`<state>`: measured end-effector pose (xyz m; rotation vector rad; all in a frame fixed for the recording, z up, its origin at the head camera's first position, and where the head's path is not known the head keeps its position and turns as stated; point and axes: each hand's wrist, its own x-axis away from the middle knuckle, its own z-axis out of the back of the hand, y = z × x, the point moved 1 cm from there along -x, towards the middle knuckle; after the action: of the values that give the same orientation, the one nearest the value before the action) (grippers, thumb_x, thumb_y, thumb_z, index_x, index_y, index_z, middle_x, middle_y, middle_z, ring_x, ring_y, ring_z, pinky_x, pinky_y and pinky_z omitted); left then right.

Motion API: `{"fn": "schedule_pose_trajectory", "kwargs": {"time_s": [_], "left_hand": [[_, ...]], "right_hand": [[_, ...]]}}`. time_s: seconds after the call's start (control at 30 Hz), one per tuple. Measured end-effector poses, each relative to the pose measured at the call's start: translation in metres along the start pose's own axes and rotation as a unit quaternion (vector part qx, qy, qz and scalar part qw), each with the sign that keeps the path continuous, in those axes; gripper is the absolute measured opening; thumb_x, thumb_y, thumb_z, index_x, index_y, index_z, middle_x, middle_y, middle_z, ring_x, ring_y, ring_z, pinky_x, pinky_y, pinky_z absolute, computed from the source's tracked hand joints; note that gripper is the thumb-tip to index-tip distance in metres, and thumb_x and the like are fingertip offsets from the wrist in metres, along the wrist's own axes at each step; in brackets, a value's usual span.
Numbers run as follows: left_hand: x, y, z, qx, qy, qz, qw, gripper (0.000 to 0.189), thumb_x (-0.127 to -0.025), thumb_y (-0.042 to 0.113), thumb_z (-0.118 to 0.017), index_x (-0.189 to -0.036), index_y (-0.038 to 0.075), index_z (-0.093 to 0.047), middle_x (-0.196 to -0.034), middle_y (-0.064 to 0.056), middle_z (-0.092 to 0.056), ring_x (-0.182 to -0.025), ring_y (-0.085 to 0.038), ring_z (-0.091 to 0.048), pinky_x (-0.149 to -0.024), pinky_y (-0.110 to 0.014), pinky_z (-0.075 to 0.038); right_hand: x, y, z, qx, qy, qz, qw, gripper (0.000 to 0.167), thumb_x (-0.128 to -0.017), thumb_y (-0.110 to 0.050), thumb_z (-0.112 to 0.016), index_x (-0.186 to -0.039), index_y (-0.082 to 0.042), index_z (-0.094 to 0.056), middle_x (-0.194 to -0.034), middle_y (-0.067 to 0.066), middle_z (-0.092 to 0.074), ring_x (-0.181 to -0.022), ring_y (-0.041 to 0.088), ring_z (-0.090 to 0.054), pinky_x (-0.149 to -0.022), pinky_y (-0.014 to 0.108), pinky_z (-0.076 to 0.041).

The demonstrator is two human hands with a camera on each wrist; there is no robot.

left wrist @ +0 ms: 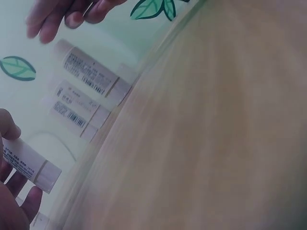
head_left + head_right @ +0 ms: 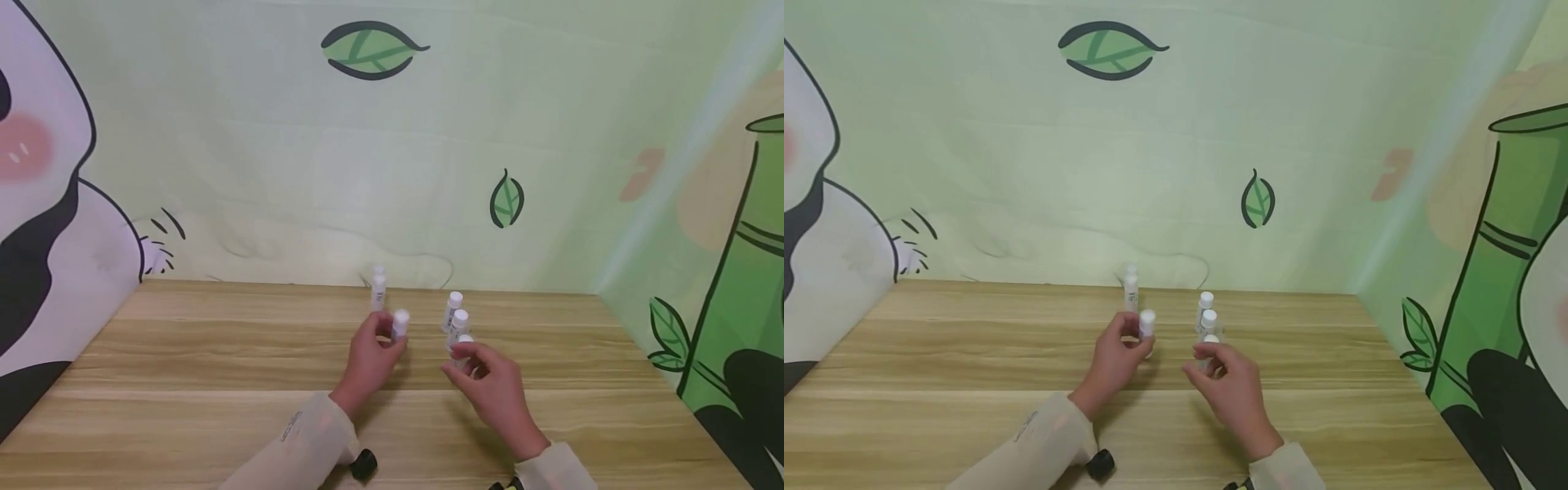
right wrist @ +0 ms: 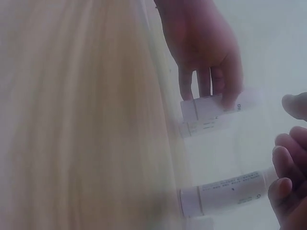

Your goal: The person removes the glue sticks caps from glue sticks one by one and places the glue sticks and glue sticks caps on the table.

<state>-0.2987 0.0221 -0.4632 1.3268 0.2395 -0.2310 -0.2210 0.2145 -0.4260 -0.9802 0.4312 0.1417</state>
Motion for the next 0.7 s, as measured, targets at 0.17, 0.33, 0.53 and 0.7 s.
{"fn": "schedule_pose_trajectory", "kwargs": {"time_s": [0.17, 0.33, 0.53, 0.7], "left_hand": [[0.008, 0.004, -0.001, -0.004, -0.018, 0.000, 0.9998, 0.027, -0.084, 0.012, -0.072, -0.106, 0.012, -0.057, -0.099, -0.004, -0.064, -0.094, -0.016, -0.059, -0.078, -0.027, -0.054], [0.016, 0.009, -0.001, 0.001, -0.037, 0.004, 0.9993, 0.028, -0.084, 0.012, -0.072, -0.107, 0.012, -0.057, -0.101, -0.003, -0.063, -0.095, -0.016, -0.059, -0.080, -0.027, -0.054], [0.026, 0.014, -0.003, 0.006, -0.057, -0.008, 0.9983, 0.027, -0.085, 0.012, -0.072, -0.108, 0.014, -0.057, -0.101, -0.002, -0.063, -0.095, -0.016, -0.059, -0.081, -0.028, -0.055], [0.033, 0.017, -0.007, 0.014, -0.072, -0.035, 0.9967, 0.027, -0.085, 0.010, -0.071, -0.107, 0.014, -0.057, -0.101, -0.003, -0.063, -0.096, -0.016, -0.060, -0.083, -0.032, -0.055]], "right_hand": [[0.002, -0.002, -0.003, 0.003, -0.006, 0.004, 1.0000, 0.030, -0.074, -0.019, -0.084, -0.102, -0.019, -0.072, -0.091, -0.002, -0.073, -0.069, 0.003, -0.057, -0.059, 0.019, -0.050], [0.003, -0.003, -0.005, 0.006, -0.015, 0.005, 0.9999, 0.033, -0.075, -0.020, -0.083, -0.106, -0.020, -0.071, -0.098, -0.005, -0.073, -0.070, 0.003, -0.058, -0.060, 0.019, -0.050], [0.005, -0.005, -0.007, 0.000, -0.024, 0.006, 0.9997, 0.036, -0.076, -0.019, -0.082, -0.110, -0.018, -0.070, -0.101, -0.003, -0.073, -0.070, 0.003, -0.058, -0.060, 0.019, -0.051], [0.006, -0.005, -0.010, -0.006, -0.020, 0.024, 0.9995, 0.039, -0.075, -0.018, -0.082, -0.112, -0.015, -0.070, -0.101, 0.000, -0.073, -0.069, 0.002, -0.057, -0.059, 0.020, -0.051]]}}
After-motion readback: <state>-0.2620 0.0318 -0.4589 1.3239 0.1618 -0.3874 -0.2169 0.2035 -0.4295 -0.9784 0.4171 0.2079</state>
